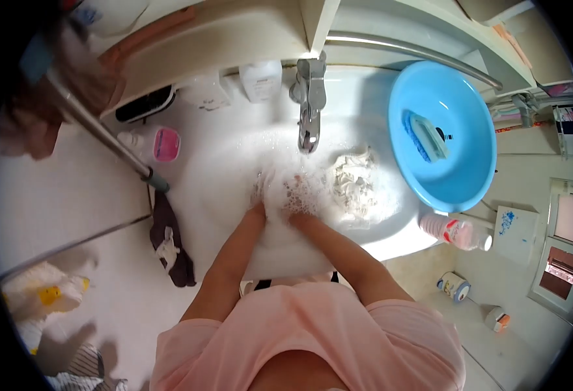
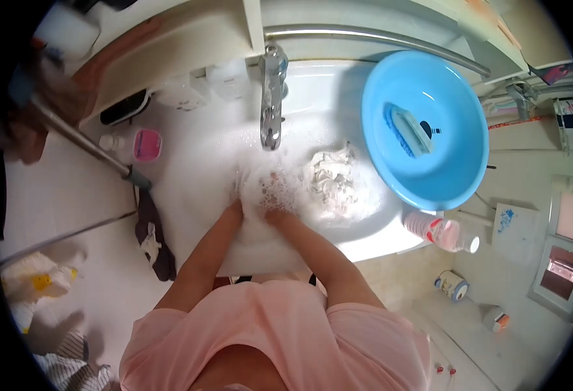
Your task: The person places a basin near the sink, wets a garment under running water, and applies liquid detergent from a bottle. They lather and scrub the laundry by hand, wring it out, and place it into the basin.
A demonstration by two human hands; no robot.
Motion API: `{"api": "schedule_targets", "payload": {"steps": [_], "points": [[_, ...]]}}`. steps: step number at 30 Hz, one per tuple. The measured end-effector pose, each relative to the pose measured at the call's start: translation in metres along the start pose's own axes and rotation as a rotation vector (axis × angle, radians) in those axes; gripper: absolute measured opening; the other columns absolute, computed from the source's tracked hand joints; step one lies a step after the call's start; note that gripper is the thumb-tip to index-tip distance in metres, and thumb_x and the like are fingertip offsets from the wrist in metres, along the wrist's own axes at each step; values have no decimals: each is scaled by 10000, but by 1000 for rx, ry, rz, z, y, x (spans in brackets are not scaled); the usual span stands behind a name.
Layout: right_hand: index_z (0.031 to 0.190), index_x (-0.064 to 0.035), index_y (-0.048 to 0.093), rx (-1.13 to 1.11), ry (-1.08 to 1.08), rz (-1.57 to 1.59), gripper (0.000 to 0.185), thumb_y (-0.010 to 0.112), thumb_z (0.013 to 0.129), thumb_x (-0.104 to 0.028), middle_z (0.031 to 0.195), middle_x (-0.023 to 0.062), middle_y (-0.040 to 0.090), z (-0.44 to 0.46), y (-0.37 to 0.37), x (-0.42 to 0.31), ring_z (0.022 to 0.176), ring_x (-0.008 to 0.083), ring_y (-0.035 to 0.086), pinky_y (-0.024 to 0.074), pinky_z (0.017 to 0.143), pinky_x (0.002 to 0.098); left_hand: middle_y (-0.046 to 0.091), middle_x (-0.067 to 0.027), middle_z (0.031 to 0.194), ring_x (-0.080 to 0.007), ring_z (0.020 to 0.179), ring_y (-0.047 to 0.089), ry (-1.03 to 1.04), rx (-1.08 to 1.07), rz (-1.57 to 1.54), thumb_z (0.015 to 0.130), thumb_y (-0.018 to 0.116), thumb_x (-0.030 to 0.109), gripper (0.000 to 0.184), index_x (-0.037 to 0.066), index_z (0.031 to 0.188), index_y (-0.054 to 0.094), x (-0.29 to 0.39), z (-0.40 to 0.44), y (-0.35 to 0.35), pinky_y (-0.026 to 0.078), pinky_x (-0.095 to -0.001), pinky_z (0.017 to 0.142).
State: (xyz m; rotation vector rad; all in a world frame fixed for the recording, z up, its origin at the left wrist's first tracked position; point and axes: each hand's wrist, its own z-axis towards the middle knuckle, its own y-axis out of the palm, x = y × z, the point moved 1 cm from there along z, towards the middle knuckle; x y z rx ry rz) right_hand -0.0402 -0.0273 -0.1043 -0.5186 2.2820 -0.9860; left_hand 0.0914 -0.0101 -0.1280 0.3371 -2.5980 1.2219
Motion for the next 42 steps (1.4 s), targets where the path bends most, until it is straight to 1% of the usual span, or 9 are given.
{"api": "schedule_targets", "payload": {"steps": [6, 12, 16, 21, 25, 29, 35, 38, 42], "points": [[1191, -50, 513, -116, 37, 125, 508, 561, 760, -315, 1216, 184, 502, 68, -22, 57, 1131, 326, 479, 357, 977, 410, 391, -136, 1318, -286, 1229, 335, -33, -79, 29, 773, 598, 335, 702, 74, 1365, 326, -7, 29, 2, 283, -406, 1004], [1207, -50, 503, -18, 100, 281, 542, 585, 747, -325, 1235, 181, 490, 78, -44, 86, 1147, 322, 469, 350, 987, 404, 414, -133, 1299, -275, 1210, 361, -17, -128, -153, 765, 613, 314, 702, 70, 1361, 333, -6, 29, -18, 305, -395, 990], [1218, -51, 496, 122, 175, 372, 566, 600, 738, -332, 1248, 178, 483, 35, -86, 138, 1158, 319, 462, 345, 994, 400, 429, -131, 1286, -268, 1198, 378, -1, 116, -487, 759, 623, 299, 703, 68, 1358, 338, -15, -38, -65, 319, -388, 980], [1231, -51, 487, 122, 220, 224, 597, 620, 726, -340, 1264, 175, 474, -71, -104, 149, 1171, 315, 454, 339, 1002, 395, 447, -129, 1270, -259, 1182, 400, 46, 347, -388, 752, 636, 281, 704, 64, 1354, 344, -27, -66, -85, 337, -379, 968], [1241, -51, 480, 67, 194, 66, 622, 635, 717, -347, 1277, 173, 466, -98, -69, 127, 1182, 312, 447, 335, 1009, 391, 462, -127, 1258, -252, 1170, 418, 68, 242, -165, 746, 647, 267, 705, 61, 1351, 348, 4, -25, -70, 352, -372, 958], [1252, -51, 473, 48, 206, 17, 647, 651, 708, -354, 1290, 171, 459, -55, -47, 129, 1192, 310, 441, 330, 1015, 387, 477, -125, 1245, -245, 1158, 435, 38, 82, 33, 740, 657, 253, 707, 59, 1348, 353, 36, 8, -30, 366, -364, 949], [1267, -51, 463, 62, 219, 33, 687, 674, 694, -364, 1309, 167, 447, -14, -43, 140, 1209, 305, 431, 323, 1025, 381, 500, -123, 1226, -234, 1139, 461, -9, -38, 52, 732, 672, 231, 710, 55, 1344, 360, 23, 46, -16, 388, -353, 934], [1275, -51, 457, 136, 236, 12, 707, 686, 687, -369, 1318, 165, 442, -18, -47, 136, 1217, 303, 426, 319, 1030, 378, 511, -121, 1216, -229, 1130, 474, 9, -44, 18, 727, 680, 220, 711, 53, 1342, 364, 21, 31, -19, 399, -348, 927], [1286, -52, 450, 401, 261, -191, 733, 702, 678, -376, 1331, 163, 434, -56, -71, 112, 1227, 300, 419, 314, 1037, 374, 526, -119, 1203, -222, 1118, 492, 34, 2, -46, 721, 690, 206, 714, 50, 1339, 368, 16, -15, -36, 414, -341, 917]]}}
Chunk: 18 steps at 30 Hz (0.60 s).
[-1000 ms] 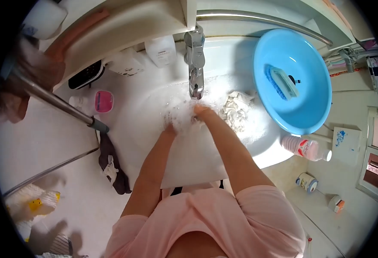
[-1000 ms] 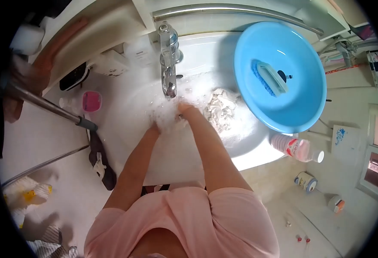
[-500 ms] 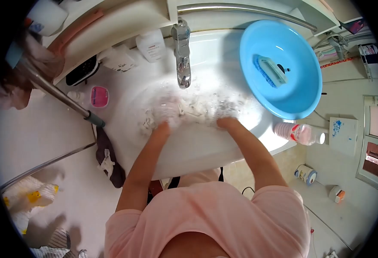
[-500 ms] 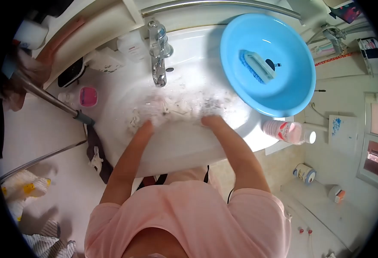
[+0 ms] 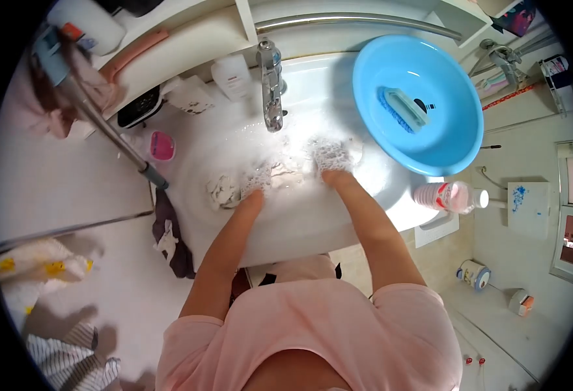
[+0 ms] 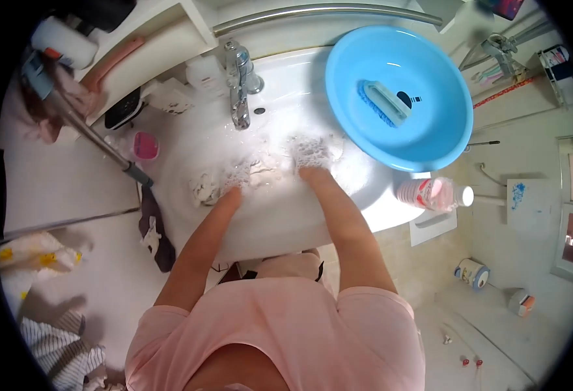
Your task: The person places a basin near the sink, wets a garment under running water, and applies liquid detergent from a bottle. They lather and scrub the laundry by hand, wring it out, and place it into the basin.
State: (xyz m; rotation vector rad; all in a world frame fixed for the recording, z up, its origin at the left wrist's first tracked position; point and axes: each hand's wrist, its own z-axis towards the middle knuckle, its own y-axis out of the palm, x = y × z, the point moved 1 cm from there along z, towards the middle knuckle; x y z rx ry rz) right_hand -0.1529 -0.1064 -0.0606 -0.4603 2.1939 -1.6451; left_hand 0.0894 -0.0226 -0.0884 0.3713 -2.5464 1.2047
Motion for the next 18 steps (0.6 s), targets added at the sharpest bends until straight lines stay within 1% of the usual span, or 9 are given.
{"api": "schedule_targets", "payload": {"steps": [3, 6, 7, 8, 10, 11, 14, 15, 18], "points": [[1293, -52, 445, 118, -64, 38, 754, 713, 671, -381, 1341, 161, 429, -27, -44, -13, 1235, 298, 414, 311, 1042, 371, 537, -118, 1194, -217, 1108, 505, 28, 59, -11, 717, 698, 195, 716, 48, 1337, 372, 16, -42, -18, 425, -335, 910], [1417, -103, 227, 49, -229, 283, 1004, 758, 619, -402, 1446, 99, 274, -48, -85, -36, 1345, 273, 238, 159, 1114, 381, 548, -116, 1184, -211, 1099, 518, 87, 146, -3, 713, 706, 184, 718, 46, 1335, 375, 61, -78, -69, 436, -330, 903], [1406, -116, 265, 16, -275, 328, 962, 743, 635, -435, 1428, 104, 310, -62, -125, -53, 1330, 269, 273, 180, 1106, 397, 552, -116, 1181, -209, 1096, 522, 110, 184, 2, 711, 708, 181, 718, 45, 1334, 377, 81, -94, -92, 439, -328, 900], [1406, -124, 268, 47, -274, 403, 956, 737, 640, -451, 1428, 106, 311, -63, -129, -62, 1329, 270, 275, 186, 1103, 398, 550, -118, 1183, -212, 1098, 523, 147, 191, -40, 696, 728, 180, 745, 43, 1335, 371, 104, -111, -116, 440, -328, 902], [1404, -141, 274, 102, -261, 563, 944, 726, 649, -482, 1428, 110, 311, -68, -130, -72, 1326, 271, 281, 197, 1097, 400, 564, -147, 1141, -223, 1085, 538, 277, 199, -774, 647, 780, 202, 793, 47, 1320, 391, 105, -124, -124, 442, -335, 902], [1406, -153, 263, 146, -283, 588, 926, 699, 675, -518, 1425, 133, 310, -79, -165, -72, 1311, 299, 302, 219, 1085, 408, 560, -146, 1132, -211, 1052, 554, 303, 313, -677, 628, 798, 254, 753, 62, 1265, 446, 84, -102, -114, 455, -322, 876], [1393, -160, 280, 289, -427, 690, 896, 690, 684, -523, 1398, 136, 346, -72, -185, -58, 1281, 317, 342, 246, 1067, 426, 526, -101, 1191, -188, 1026, 554, 387, 586, -216, 614, 813, 223, 745, 70, 1242, 442, 120, -147, -168, 468, -323, 852], [1334, -121, 356, 313, -415, 755, 816, 769, 654, -299, 1313, 152, 423, -72, -202, -60, 1199, 324, 428, 343, 1029, 399, 517, -93, 1203, -193, 1025, 553, 419, 649, -256, 610, 814, 228, 740, 72, 1232, 444, 130, -162, -181, 469, -330, 852], [1294, -119, 399, 560, -623, 869, 841, 786, 599, -393, 1278, 149, 454, -69, -245, -64, 1180, 326, 441, 347, 990, 414, 494, -84, 1226, -214, 1033, 543, 590, 814, -432, 591, 818, 244, 755, 77, 1223, 438, 150, -194, -211, 466, -347, 858]]}}
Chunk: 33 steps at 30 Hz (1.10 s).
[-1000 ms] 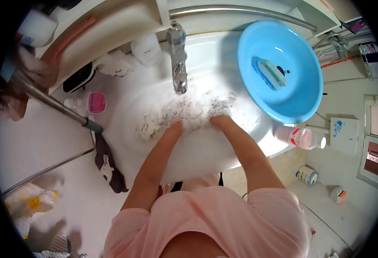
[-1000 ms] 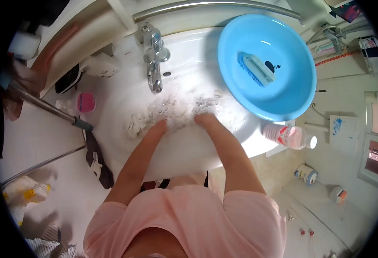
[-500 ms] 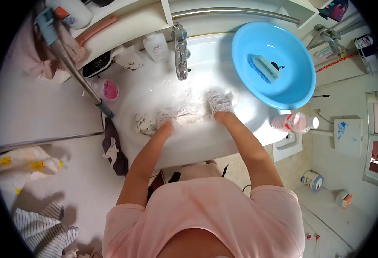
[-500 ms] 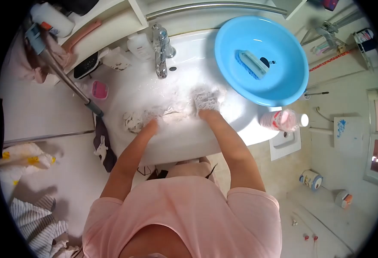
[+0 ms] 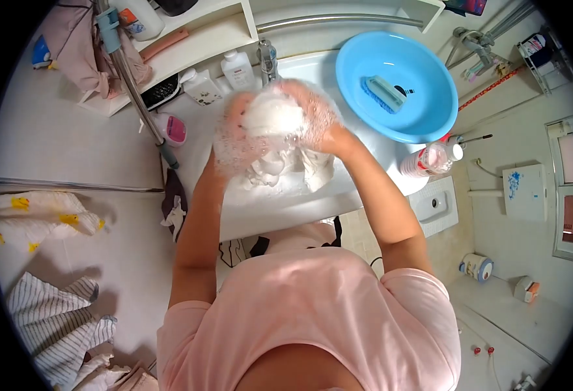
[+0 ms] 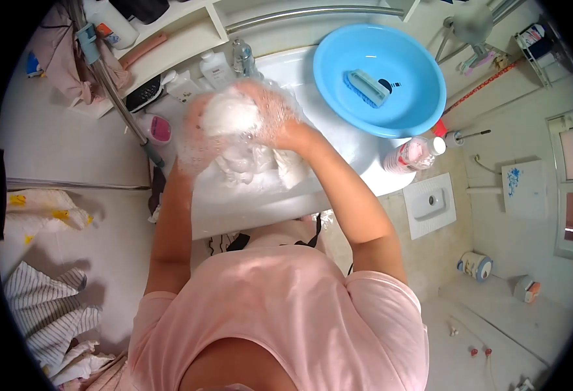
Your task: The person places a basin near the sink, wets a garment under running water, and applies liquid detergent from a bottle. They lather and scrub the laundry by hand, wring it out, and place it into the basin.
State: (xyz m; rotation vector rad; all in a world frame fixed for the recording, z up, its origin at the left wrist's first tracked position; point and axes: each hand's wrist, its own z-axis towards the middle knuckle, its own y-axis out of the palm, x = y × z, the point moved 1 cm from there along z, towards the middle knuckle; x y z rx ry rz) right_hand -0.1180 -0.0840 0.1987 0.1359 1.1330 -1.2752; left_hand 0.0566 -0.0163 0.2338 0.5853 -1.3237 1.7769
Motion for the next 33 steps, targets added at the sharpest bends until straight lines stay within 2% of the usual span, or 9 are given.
{"api": "schedule_targets", "payload": {"steps": [7, 10, 13, 15, 18, 22, 29, 31, 33], "points": [[1099, -58, 489, 300, 9, 255, 631, 775, 567, -241, 973, 125, 581, 17, 6, -24, 908, 307, 557, 442, 846, 357, 361, -120, 1321, -256, 1180, 432, 39, 96, -493, 528, 844, 251, 1109, 64, 1394, 177, -17, -10, -2, 409, -370, 953], [1076, -31, 489, 410, 115, 414, 563, 727, 602, -220, 926, 133, 581, 11, 17, -13, 869, 312, 557, 448, 818, 343, 446, -121, 1276, -215, 1144, 476, -64, 147, -310, 640, 776, 192, 860, 40, 1332, 287, -71, -34, 42, 407, -331, 950], [1131, -33, 494, 328, 135, -48, 609, 752, 625, -254, 1092, 151, 520, -3, 13, 12, 990, 292, 515, 412, 877, 358, 579, -97, 1119, -180, 1031, 558, -211, 233, -262, 789, 601, 76, 453, 11, 1204, 429, -58, -38, 40, 448, -298, 877], [1227, -42, 443, 73, 147, -338, 756, 801, 599, -263, 1233, 152, 435, -3, -1, 12, 1125, 279, 447, 361, 961, 375, 584, -93, 1102, -177, 1010, 563, -257, 299, -497, 804, 570, 60, 407, 12, 1189, 448, -69, -35, 37, 449, -296, 871], [1322, -59, 347, 45, 291, 145, 894, 798, 594, -315, 1271, 149, 437, -7, -7, -16, 1203, 293, 403, 320, 1028, 374, 594, -79, 1066, -166, 985, 566, -266, 341, -693, 805, 548, 55, 367, 15, 1163, 476, -29, -23, 19, 444, -290, 869], [1360, -49, 268, 13, 251, 113, 967, 804, 578, -243, 1288, 137, 432, -4, 21, -32, 1194, 250, 430, 320, 1036, 327, 591, -80, 1055, -165, 975, 565, -141, 265, -537, 781, 541, 50, 372, 27, 1150, 492, -10, -11, 32, 431, -287, 877], [1128, -52, 465, 346, 233, 113, 480, 682, 718, -175, 1034, 90, 566, 16, 6, -66, 978, 218, 553, 434, 880, 318, 433, -112, 1270, -227, 1148, 456, 0, 219, -741, 652, 739, 184, 784, 64, 1316, 341, 30, -7, 8, 381, -344, 965], [1166, -51, 434, 526, 221, 408, 531, 701, 717, -145, 1100, 86, 544, 21, 14, -63, 1005, 195, 535, 435, 882, 313, 362, -104, 1335, -236, 1211, 400, 172, 249, -824, 559, 826, 240, 996, 79, 1370, 270, 36, -9, 17, 359, -354, 999], [1184, -52, 408, 697, 302, 840, 514, 663, 738, -78, 1119, 93, 520, 28, 28, -60, 1017, 189, 511, 432, 881, 313, 320, -100, 1367, -236, 1236, 375, -10, 95, -781, 498, 862, 275, 1112, 84, 1393, 230, 2, -24, 40, 346, -360, 1018]]}}
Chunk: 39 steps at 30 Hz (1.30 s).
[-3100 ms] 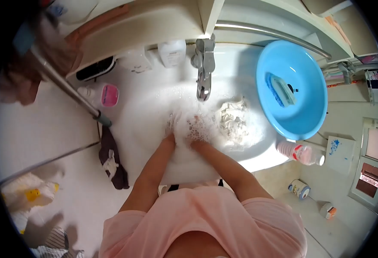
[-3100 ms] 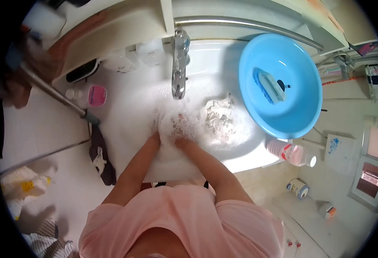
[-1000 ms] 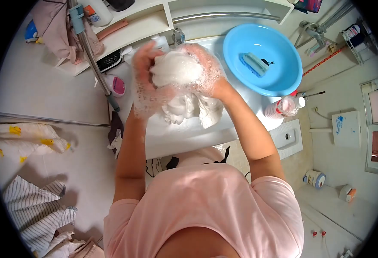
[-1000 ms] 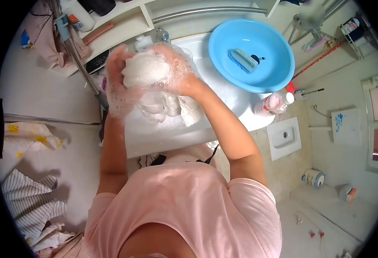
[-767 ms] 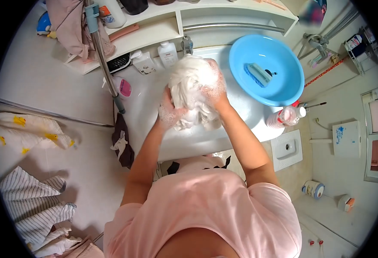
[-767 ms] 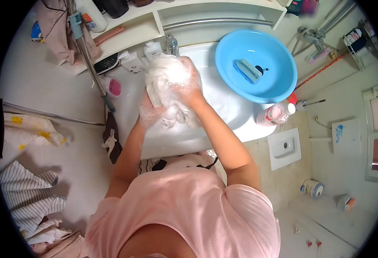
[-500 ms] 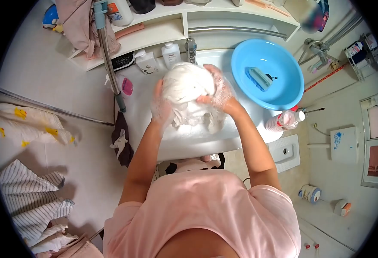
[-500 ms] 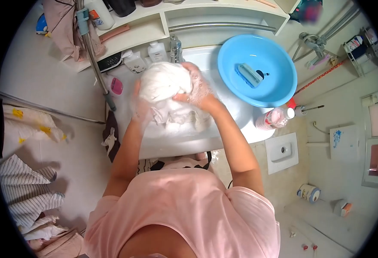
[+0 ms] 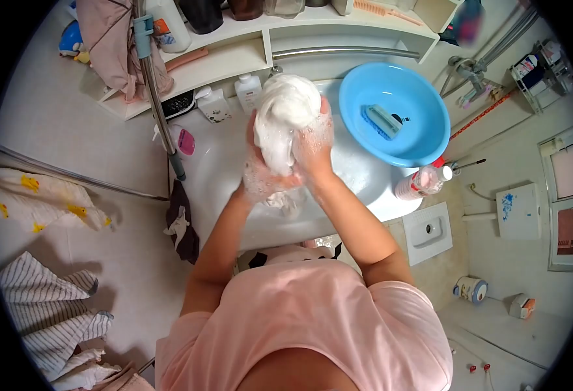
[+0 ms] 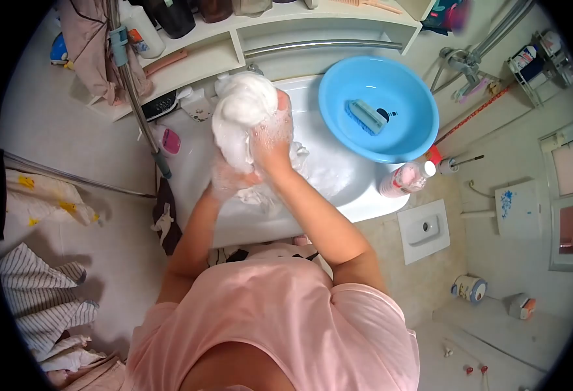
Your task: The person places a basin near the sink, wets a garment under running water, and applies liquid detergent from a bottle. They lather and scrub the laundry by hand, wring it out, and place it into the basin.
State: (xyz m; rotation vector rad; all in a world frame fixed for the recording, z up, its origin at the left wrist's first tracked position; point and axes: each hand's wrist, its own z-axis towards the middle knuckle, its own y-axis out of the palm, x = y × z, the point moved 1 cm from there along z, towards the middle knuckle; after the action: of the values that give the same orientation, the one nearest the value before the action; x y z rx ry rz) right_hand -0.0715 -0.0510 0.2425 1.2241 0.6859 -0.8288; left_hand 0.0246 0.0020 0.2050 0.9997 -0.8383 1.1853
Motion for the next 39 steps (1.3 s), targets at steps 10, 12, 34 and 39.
{"api": "schedule_targets", "payload": {"steps": [10, 12, 34, 39], "points": [[1341, -56, 334, -631, 361, -790, 894, 765, 611, -339, 1327, 164, 397, 6, -64, 23, 1173, 286, 446, 414, 941, 379, 464, -162, 1272, -305, 1126, 507, -457, 21, -617, 704, 678, 247, 769, 29, 1347, 317, -97, -29, -30, 440, -417, 956], [1351, -64, 339, -582, 516, -578, 908, 779, 609, -349, 1340, 150, 390, 19, -73, 27, 1172, 277, 451, 418, 940, 374, 497, -172, 1224, -319, 1066, 543, -531, -54, -810, 728, 650, 221, 706, 23, 1330, 339, -100, -35, -32, 478, -430, 905], [905, -63, 672, -971, 106, -1741, 251, 517, 781, -216, 995, 131, 648, 15, 22, 102, 923, 283, 621, 491, 783, 374, 445, -146, 1256, -276, 1113, 485, -747, 284, -32, 731, 701, 290, 731, 21, 1299, 328, -161, -65, -60, 414, -367, 938], [1078, -43, 580, -808, 179, -1745, 360, 557, 795, -265, 1040, 143, 632, 12, 34, 114, 965, 309, 602, 480, 823, 392, 423, -137, 1279, -262, 1139, 463, -433, 433, 365, 726, 719, 304, 757, 25, 1300, 312, -130, -57, -57, 393, -350, 958]]}}
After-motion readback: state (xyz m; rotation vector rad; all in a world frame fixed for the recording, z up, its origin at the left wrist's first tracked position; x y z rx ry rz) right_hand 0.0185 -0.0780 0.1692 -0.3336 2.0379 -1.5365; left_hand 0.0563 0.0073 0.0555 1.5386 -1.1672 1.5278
